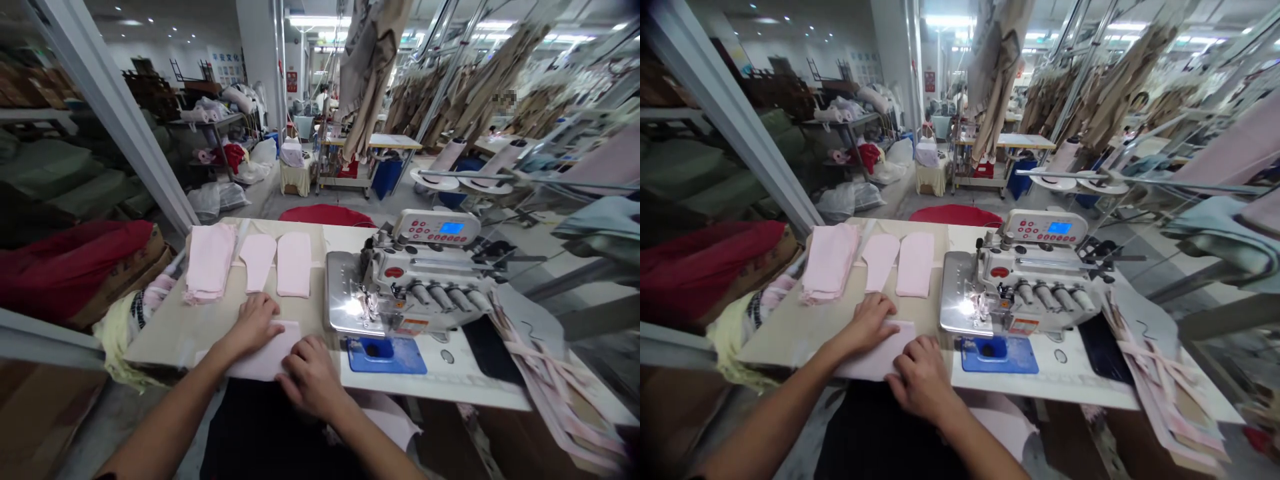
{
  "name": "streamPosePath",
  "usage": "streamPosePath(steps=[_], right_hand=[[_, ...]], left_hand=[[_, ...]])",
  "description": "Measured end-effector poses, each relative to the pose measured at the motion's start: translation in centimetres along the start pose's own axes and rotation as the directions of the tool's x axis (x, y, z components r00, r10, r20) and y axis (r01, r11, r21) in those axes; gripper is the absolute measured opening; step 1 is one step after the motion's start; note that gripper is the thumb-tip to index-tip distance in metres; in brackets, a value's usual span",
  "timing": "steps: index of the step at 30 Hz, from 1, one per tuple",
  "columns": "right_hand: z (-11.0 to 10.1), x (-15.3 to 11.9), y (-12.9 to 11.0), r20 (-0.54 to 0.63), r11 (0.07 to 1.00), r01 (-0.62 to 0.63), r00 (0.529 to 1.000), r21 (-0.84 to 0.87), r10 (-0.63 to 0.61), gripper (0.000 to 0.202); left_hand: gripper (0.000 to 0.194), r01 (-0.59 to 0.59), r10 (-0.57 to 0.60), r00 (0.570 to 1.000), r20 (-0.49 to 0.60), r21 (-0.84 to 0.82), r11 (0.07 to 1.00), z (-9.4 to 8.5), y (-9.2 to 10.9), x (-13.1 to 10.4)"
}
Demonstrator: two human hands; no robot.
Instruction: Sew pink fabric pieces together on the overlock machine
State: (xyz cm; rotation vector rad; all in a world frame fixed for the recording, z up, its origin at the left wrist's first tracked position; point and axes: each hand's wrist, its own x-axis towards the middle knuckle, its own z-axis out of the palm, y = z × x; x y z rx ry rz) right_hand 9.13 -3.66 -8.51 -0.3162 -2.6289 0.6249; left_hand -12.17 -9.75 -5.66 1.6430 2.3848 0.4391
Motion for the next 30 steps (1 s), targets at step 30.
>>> streamPosePath(steps=[30], right_hand=[[0.6,-0.9,0.4,-0.408,0.978,0.044,0.912,0.202,0.043,0.024]], left_hand=[[0.022,0.045,-0.083,0.987,-0.138,-0.258,0.965,-3.2,4.3,9.7]])
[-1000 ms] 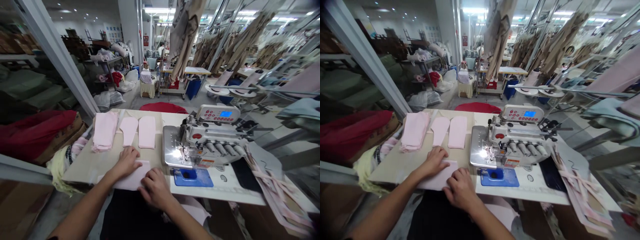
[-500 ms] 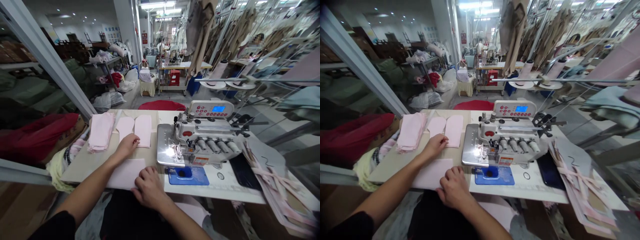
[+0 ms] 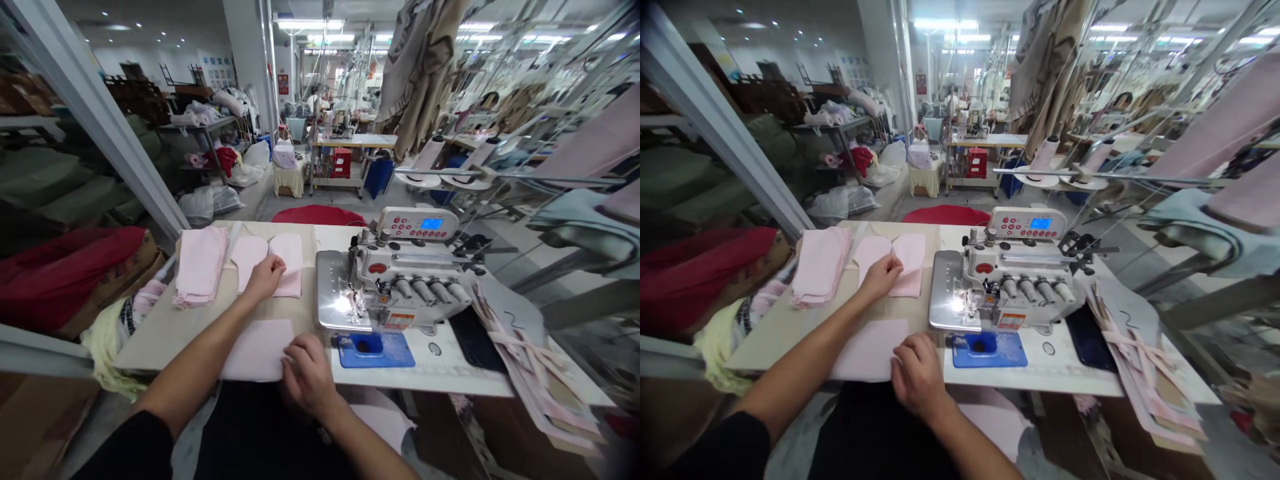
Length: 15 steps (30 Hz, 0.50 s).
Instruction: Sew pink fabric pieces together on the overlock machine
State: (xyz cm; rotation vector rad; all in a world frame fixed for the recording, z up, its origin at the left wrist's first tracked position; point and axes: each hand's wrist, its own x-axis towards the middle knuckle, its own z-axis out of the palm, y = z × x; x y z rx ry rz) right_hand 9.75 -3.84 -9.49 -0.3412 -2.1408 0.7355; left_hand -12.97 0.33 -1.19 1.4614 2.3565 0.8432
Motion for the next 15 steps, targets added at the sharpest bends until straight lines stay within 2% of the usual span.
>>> streamPosePath(steps=[3,4,5,6,7,8,9,10,11,12,13,14,15], right_hand=[[0.4,-1.1,-0.3,-0.302,0.999,-0.015,0.953,-0.044,0.001,0.049],[0.3,-1.2,-0.7,-0.336,0.996,-0.046,0.942,-0.080,0.017,0.058],[0.1,-1.2,-1.2,-0.311,0.992,-0.064,0.950,-0.108,0.027,0.065],[-0.1,-1.0,-1.7,-0.223,0.992,-0.056,0.974,-0.111,0.030,0.066],[-0.5,-0.6,-2.2,-0.068,0.997,-0.024,0.998,-0.070,0.020,0.061],[-0.9,-0.1,-2.6,0.135,1.000,0.015,0.991,0.018,-0.017,0.053],[-1.3,0.6,-2.9,0.338,0.990,0.034,0.938,0.136,-0.079,0.042],[-1.7,1.4,-3.0,0.500,0.969,0.015,0.855,0.246,-0.140,0.030],[-1.9,2.3,-2.9,0.600,0.950,-0.041,0.784,0.309,-0.161,0.019],[-1.9,3.1,-2.6,0.650,0.945,-0.120,0.752,0.303,-0.113,0.011],[-1.9,3.8,-2.2,0.652,0.952,-0.206,0.758,0.228,0.008,0.009],[-1.7,4.4,-1.8,0.604,0.950,-0.292,0.779,0.112,0.169,0.014],[-1.4,4.9,-1.3,0.526,0.929,-0.370,0.788,-0.013,0.321,0.023]], left_hand=[[0.020,-0.099,0.127,0.982,0.139,-0.191,0.977,-2.6,1.0,-5.4],[0.021,-0.146,0.258,0.929,0.265,-0.379,0.914,-3.8,0.8,-7.6],[0.023,-0.152,0.386,0.849,0.361,-0.533,0.832,-5.2,0.3,-9.7],[0.025,-0.150,0.505,0.748,0.430,-0.632,0.760,-6.5,-0.5,-11.6],[0.027,-0.137,0.601,0.649,0.466,-0.705,0.696,-7.7,-1.6,-13.3],[0.029,-0.111,0.655,0.608,0.448,-0.770,0.629,-8.7,-2.8,-14.6],[0.034,-0.083,0.632,0.660,0.406,-0.797,0.599,-9.5,-4.2,-15.7],[0.038,-0.052,0.536,0.763,0.361,-0.792,0.608,-9.9,-5.5,-16.4],[0.039,-0.007,0.370,0.876,0.311,-0.757,0.653,-10.1,-6.8,-16.8],[0.038,0.062,0.159,0.954,0.253,-0.688,0.723,-9.9,-8.0,-17.0],[0.035,0.152,-0.045,0.980,0.193,-0.588,0.794,-9.6,-9.0,-17.0],[0.034,0.246,-0.207,0.969,0.134,-0.468,0.849,-9.2,-9.9,-17.0],[0.036,0.325,-0.315,0.945,0.086,-0.339,0.883,-8.7,-10.8,-17.0]])
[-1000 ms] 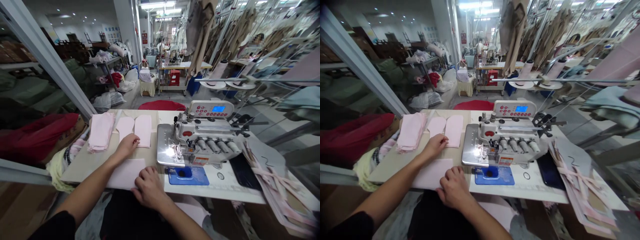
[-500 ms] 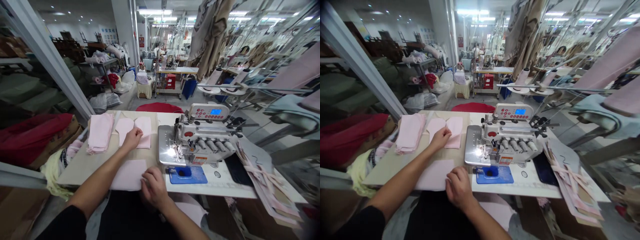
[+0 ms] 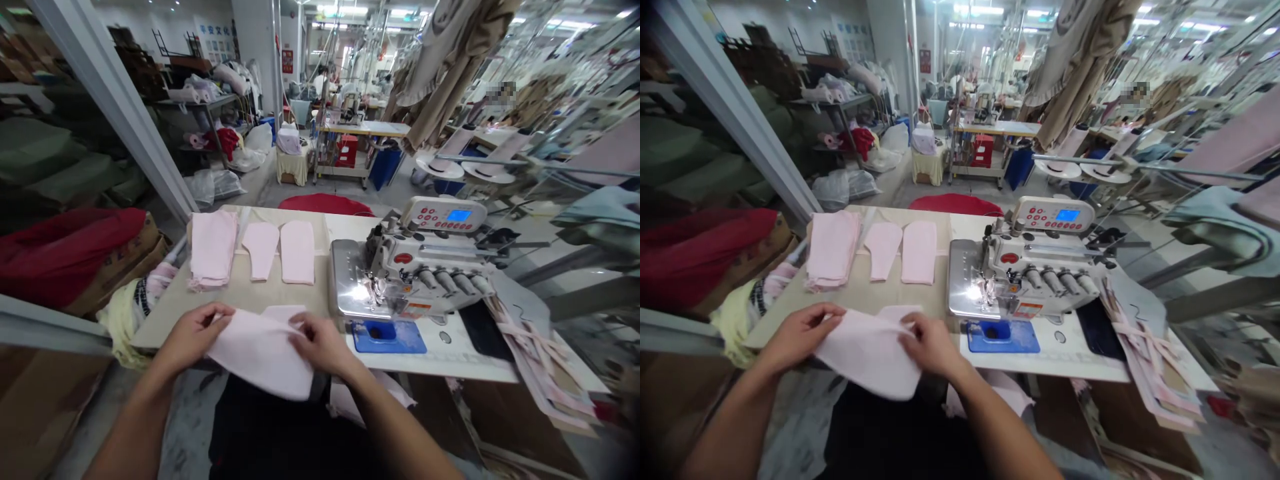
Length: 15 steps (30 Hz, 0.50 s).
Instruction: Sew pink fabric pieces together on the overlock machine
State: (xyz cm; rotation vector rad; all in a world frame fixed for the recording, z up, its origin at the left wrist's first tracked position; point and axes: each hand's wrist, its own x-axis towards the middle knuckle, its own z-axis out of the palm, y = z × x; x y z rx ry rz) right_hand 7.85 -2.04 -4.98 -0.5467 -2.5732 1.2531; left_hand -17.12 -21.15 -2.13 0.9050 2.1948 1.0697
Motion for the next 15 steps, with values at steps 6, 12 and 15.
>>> streamPosePath(steps=[6,12,15], right_hand=[[1.1,1.3,1.1,-0.183,0.947,-0.248,0.960,-0.205,0.212,0.046],[1.8,1.5,0.7,-0.298,0.955,-0.246,0.935,-0.163,0.190,0.024],[1.9,1.9,0.8,-0.307,0.934,-0.290,0.926,-0.208,0.219,0.024]], left_hand=[[0.037,0.078,-0.017,0.988,-0.155,0.399,0.914,0.5,-3.6,1.0],[0.035,0.003,0.063,0.986,-0.156,0.391,0.920,0.5,-3.9,1.0],[0.035,0.000,0.070,0.985,-0.159,0.403,0.915,0.3,-4.4,0.9]])
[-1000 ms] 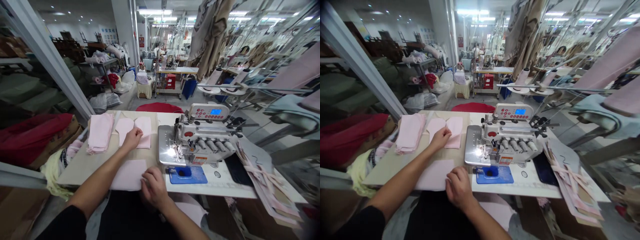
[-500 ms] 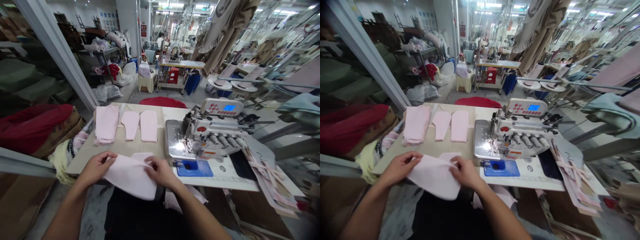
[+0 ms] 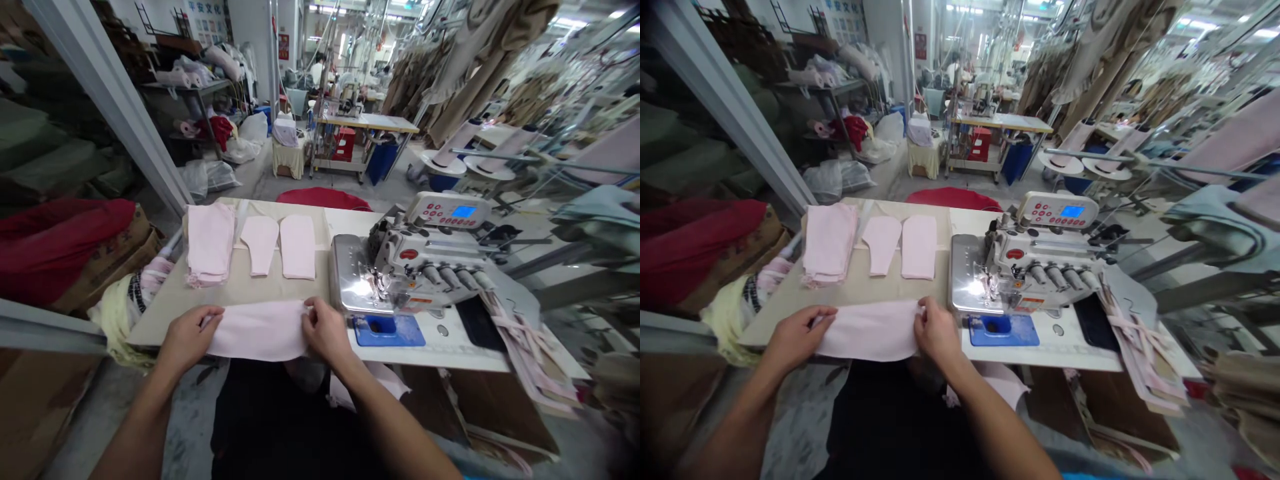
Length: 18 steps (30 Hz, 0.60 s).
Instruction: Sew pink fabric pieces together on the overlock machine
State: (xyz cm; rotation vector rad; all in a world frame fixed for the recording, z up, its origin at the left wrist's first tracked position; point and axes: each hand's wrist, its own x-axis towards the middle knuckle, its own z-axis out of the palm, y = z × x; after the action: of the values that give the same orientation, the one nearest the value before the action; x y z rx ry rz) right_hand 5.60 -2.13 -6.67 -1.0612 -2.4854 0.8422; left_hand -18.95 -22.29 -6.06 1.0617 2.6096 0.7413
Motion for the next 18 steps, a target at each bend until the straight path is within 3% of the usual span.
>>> streamPosePath(steps=[4,7,11,15,18], right_hand=[[0.4,0.4,0.3,0.062,0.987,-0.086,0.994,-0.138,0.095,0.032],[0.4,0.5,0.5,0.074,0.983,-0.097,0.991,-0.156,0.109,0.032],[0.2,0.4,0.8,0.073,0.986,-0.099,0.991,-0.137,0.109,0.030],[0.1,0.4,1.0,0.068,0.989,-0.093,0.993,-0.115,0.101,0.026],[0.1,0.3,1.2,0.066,0.993,-0.065,0.995,-0.100,0.071,0.025]], left_hand=[[0.032,-0.080,0.079,0.997,0.012,0.082,0.993,0.6,-0.9,0.3],[0.031,-0.133,0.139,0.990,-0.010,0.238,0.962,1.4,0.1,0.4],[0.032,-0.172,0.219,0.972,-0.083,0.381,0.908,3.1,4.6,0.3],[0.024,-0.383,0.388,0.921,0.044,0.297,0.875,5.4,9.6,0.6],[0.029,-0.421,0.406,0.907,0.113,0.266,0.867,7.0,12.3,1.5]])
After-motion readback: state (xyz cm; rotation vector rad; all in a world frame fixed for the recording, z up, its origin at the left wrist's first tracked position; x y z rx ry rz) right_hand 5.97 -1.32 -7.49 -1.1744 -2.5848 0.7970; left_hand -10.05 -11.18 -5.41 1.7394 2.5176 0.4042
